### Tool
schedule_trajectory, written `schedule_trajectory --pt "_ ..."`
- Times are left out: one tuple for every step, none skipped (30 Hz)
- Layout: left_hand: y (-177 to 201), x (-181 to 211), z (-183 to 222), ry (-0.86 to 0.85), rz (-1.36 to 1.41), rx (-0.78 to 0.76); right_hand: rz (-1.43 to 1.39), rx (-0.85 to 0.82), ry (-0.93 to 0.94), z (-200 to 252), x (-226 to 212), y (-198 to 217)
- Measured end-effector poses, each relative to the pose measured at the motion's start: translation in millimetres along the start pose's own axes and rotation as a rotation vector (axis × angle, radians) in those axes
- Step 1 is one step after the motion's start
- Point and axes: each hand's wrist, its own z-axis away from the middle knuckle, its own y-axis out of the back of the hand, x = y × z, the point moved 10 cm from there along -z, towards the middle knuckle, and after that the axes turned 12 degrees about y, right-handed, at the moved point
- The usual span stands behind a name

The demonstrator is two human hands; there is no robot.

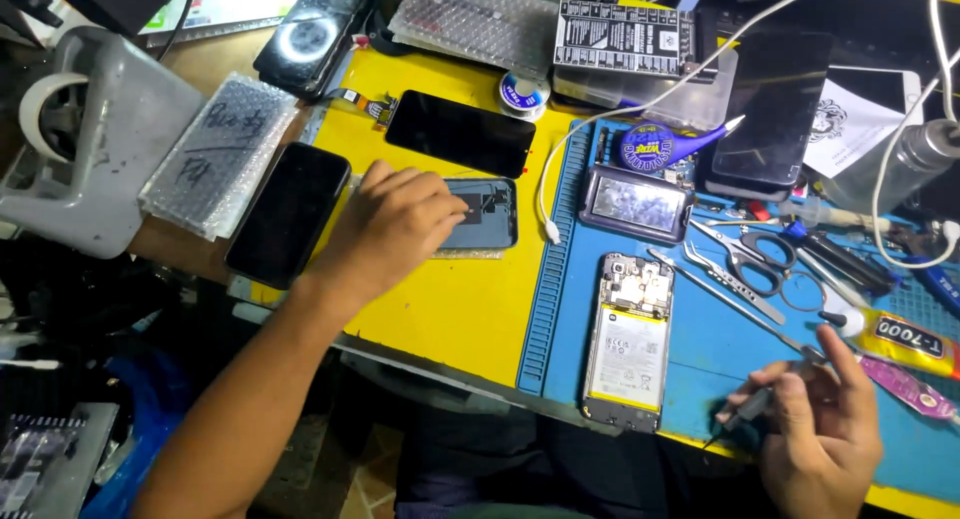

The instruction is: Installing internal shields and components into a mobile phone using a screwdriver and tweezers.

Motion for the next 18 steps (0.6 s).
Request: schedule_trajectory --pt "0 -3 -5 0.002 -0.002 -0.001 -0.002 -0.002 -0.001 -3 -1 0" --pt "-4 -5 -10 0.01 -0.016 -0.043 -0.018 0.006 -0.029 -2 -1 1" --pt "-8 -8 -15 0.017 -0.029 -0.085 -0.034 0.013 -0.057 -2 0 2" --pt "-11 -4 -18 0.009 -0.027 -0.085 -0.032 0.021 -0.058 -1 2 4" --pt "-13 2 -20 -0.035 -0.02 -0.086 -0.039 0.031 -0.053 0 3 5" --pt "-15 10 -21 -0.075 -0.012 -0.085 -0.044 0.037 -0.046 -1 3 8" --pt "-17 11 -22 -0.079 -0.009 -0.085 -0.042 0.041 -0.045 -2 7 10" --pt "-16 16 -21 -0.129 -0.085 -0.028 -0.082 0.039 -0.032 -1 9 11" --pt "-16 22 -20 -0.179 -0.161 0.03 -0.121 0.038 -0.019 0 11 12" --pt "-16 22 -20 -0.186 -0.152 0.024 -0.113 0.046 -0.025 0 10 12" --pt "-16 21 -21 -0.185 -0.134 0.021 -0.104 0.035 -0.022 -1 8 10" --pt "-19 22 -20 -0.182 -0.109 0.016 -0.088 0.022 -0.022 0 6 12" --pt "-16 21 -16 -0.187 -0.093 0.008 -0.072 0.028 -0.032 1 15 14" --pt "-19 22 -18 -0.194 -0.12 -0.009 -0.096 0.046 0.025 3 17 20" --pt "-23 23 -19 -0.201 -0.147 -0.025 -0.119 0.062 0.083 4 20 27" --pt "-24 28 -20 -0.228 -0.119 -0.038 -0.091 0.088 0.069 7 13 33" --pt "-28 29 -22 -0.223 -0.194 -0.06 -0.039 0.053 0.194 8 -9 33" --pt "-29 26 -21 -0.202 -0.277 -0.08 0.005 -0.002 0.319 8 -29 30"
